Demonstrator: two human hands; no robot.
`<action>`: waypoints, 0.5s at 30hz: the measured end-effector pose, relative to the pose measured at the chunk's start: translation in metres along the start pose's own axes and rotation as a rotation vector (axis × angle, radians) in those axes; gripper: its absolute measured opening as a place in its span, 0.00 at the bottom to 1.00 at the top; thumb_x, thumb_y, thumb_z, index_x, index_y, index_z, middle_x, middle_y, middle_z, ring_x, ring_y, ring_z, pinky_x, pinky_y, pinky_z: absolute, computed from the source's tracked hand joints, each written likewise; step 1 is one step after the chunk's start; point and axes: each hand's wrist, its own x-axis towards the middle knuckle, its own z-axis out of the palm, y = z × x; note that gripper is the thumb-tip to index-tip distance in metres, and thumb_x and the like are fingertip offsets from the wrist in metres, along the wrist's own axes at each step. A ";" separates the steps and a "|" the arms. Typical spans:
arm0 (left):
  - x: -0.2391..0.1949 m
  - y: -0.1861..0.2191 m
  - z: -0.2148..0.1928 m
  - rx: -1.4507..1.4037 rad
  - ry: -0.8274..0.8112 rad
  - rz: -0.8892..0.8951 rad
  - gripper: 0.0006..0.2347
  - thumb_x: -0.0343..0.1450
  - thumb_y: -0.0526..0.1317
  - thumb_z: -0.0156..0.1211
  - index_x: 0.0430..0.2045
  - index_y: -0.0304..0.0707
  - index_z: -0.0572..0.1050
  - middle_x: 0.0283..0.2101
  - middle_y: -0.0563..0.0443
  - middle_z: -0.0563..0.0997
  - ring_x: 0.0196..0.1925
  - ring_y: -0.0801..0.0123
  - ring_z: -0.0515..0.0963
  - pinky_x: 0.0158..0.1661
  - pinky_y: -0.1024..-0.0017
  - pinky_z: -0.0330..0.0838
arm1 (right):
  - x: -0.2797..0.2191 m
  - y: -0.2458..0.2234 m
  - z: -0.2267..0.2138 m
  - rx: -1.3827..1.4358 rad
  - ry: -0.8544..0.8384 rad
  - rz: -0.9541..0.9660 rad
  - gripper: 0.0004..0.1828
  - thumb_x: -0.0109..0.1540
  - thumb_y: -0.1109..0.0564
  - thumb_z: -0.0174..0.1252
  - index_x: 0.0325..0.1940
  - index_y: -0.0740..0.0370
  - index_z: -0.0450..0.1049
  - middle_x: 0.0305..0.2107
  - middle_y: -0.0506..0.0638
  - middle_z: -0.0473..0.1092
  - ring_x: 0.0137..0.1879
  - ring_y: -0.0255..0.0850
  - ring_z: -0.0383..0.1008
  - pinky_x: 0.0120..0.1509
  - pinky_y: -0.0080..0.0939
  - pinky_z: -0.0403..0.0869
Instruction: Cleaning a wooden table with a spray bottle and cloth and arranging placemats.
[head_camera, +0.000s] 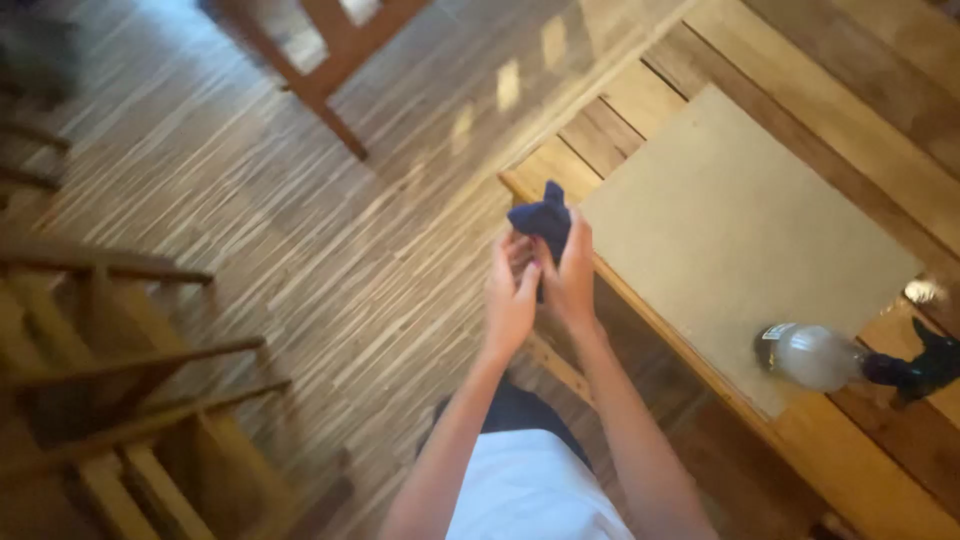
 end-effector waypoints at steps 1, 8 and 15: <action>0.020 -0.001 0.004 0.003 -0.026 -0.019 0.26 0.73 0.34 0.53 0.68 0.34 0.59 0.61 0.38 0.76 0.62 0.58 0.77 0.60 0.63 0.72 | 0.018 0.011 0.006 -0.012 0.016 0.026 0.32 0.67 0.55 0.61 0.72 0.67 0.58 0.61 0.68 0.65 0.67 0.61 0.67 0.71 0.53 0.66; 0.144 -0.020 0.020 0.524 -0.201 0.183 0.26 0.72 0.30 0.56 0.68 0.31 0.60 0.67 0.30 0.66 0.71 0.42 0.66 0.68 0.55 0.61 | 0.086 0.097 0.068 -0.306 0.069 0.169 0.41 0.61 0.60 0.62 0.75 0.70 0.52 0.66 0.71 0.57 0.73 0.65 0.56 0.77 0.58 0.59; 0.262 -0.073 0.022 0.634 -0.644 0.272 0.22 0.78 0.33 0.53 0.70 0.32 0.62 0.77 0.33 0.53 0.80 0.38 0.49 0.74 0.52 0.50 | 0.139 0.154 0.132 -0.729 0.204 0.269 0.29 0.71 0.53 0.47 0.76 0.63 0.54 0.73 0.61 0.52 0.81 0.56 0.49 0.81 0.63 0.54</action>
